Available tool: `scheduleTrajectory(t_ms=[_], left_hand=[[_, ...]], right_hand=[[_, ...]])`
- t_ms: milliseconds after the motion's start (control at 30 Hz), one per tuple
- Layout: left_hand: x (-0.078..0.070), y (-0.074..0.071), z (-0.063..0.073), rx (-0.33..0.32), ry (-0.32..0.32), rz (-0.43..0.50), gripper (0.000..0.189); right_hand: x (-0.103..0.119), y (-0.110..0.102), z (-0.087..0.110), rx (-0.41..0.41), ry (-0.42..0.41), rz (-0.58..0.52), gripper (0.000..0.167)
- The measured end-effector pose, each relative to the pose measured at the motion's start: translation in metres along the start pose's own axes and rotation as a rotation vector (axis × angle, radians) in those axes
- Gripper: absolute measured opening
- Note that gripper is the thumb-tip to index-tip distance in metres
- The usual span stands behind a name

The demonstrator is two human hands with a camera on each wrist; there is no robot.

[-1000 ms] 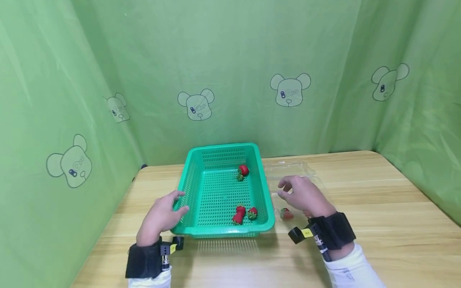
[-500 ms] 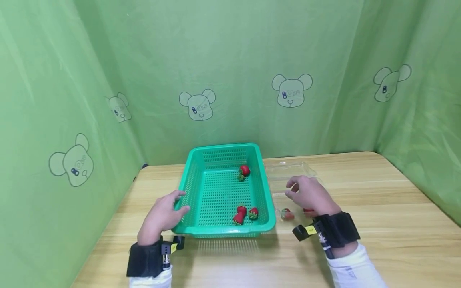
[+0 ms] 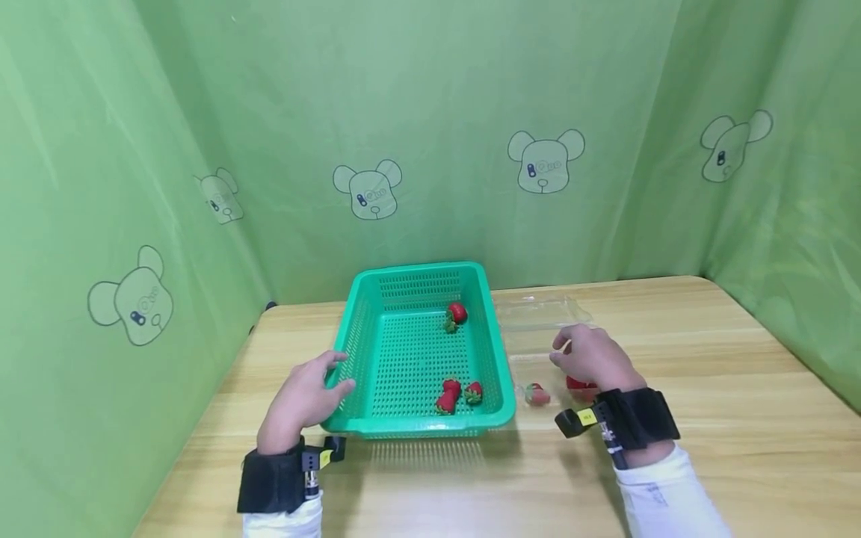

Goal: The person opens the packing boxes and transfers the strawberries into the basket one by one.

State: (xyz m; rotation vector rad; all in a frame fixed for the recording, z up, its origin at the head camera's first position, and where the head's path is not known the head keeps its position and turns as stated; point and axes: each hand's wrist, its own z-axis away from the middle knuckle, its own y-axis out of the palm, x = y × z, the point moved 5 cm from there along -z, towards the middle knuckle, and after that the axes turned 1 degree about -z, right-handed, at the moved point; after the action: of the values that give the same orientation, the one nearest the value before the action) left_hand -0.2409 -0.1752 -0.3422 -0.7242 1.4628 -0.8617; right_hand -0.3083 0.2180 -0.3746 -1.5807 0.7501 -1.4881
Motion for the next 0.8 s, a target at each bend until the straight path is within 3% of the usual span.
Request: scheduleTrajectory(t_ms=[800], left_hand=[[0.000,-0.001,0.000,0.000,0.001,-0.007,0.050]], right_hand=[[-0.031,0.004,0.001,0.108,0.125,0.040,0.018]])
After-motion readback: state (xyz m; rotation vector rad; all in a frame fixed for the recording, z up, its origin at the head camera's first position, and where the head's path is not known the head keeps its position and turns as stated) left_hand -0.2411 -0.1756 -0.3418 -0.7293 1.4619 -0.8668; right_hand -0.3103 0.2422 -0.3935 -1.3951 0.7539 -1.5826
